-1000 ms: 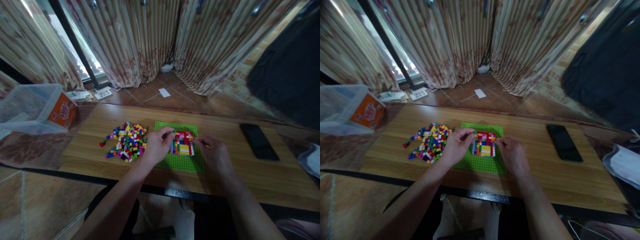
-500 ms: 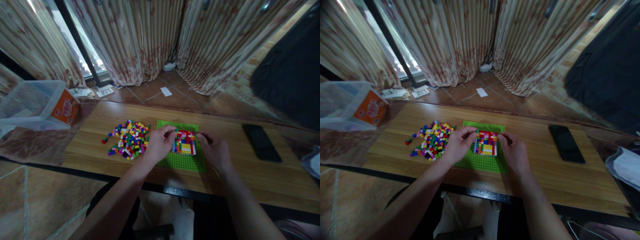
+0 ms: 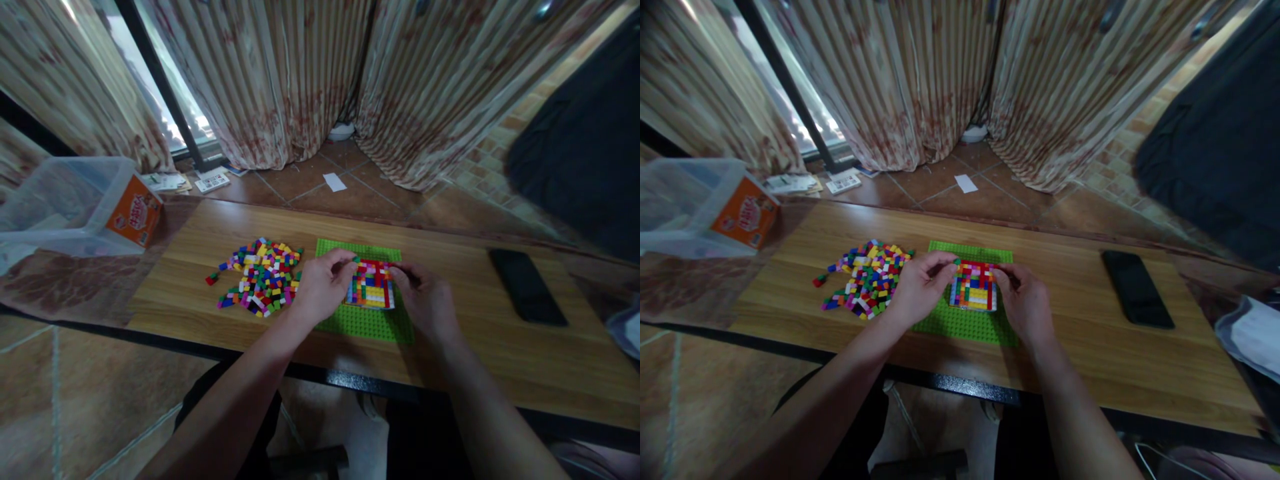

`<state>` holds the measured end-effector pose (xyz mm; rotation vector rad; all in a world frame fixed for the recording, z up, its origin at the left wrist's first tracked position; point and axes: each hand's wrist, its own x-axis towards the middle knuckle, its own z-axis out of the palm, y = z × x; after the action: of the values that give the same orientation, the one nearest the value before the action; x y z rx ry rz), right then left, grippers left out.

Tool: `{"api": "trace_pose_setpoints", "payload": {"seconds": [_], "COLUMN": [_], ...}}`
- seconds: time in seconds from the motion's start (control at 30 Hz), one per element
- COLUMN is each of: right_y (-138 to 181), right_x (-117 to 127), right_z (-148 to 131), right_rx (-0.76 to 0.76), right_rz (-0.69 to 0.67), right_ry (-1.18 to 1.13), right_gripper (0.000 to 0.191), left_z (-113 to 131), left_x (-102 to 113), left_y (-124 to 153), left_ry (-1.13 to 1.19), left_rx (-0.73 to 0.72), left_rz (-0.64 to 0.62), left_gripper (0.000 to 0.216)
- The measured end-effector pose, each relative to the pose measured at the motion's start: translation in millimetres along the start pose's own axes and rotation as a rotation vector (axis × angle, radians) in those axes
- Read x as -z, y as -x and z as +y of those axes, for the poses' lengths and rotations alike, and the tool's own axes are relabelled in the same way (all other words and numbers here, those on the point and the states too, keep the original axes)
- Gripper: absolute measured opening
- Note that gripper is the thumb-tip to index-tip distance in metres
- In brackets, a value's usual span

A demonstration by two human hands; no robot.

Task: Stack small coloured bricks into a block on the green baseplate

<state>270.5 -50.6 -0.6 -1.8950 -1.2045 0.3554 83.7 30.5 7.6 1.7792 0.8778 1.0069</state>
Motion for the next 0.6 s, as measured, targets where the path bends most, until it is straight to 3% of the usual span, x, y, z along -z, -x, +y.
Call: {"api": "trace_pose_setpoints", "payload": {"seconds": [0.6], "right_y": [5.7], "right_x": [-8.4], "right_z": [3.3], "right_rx": [-0.006], "right_rz": [0.021], "right_ry": [-0.012], "right_gripper": [0.047], "left_z": [1.3], "left_x": [-3.0], "left_y": [2.2], "left_ry": [-0.025], "left_rx": [-0.047], "left_rz": [-0.042], "left_gripper": [0.015]}}
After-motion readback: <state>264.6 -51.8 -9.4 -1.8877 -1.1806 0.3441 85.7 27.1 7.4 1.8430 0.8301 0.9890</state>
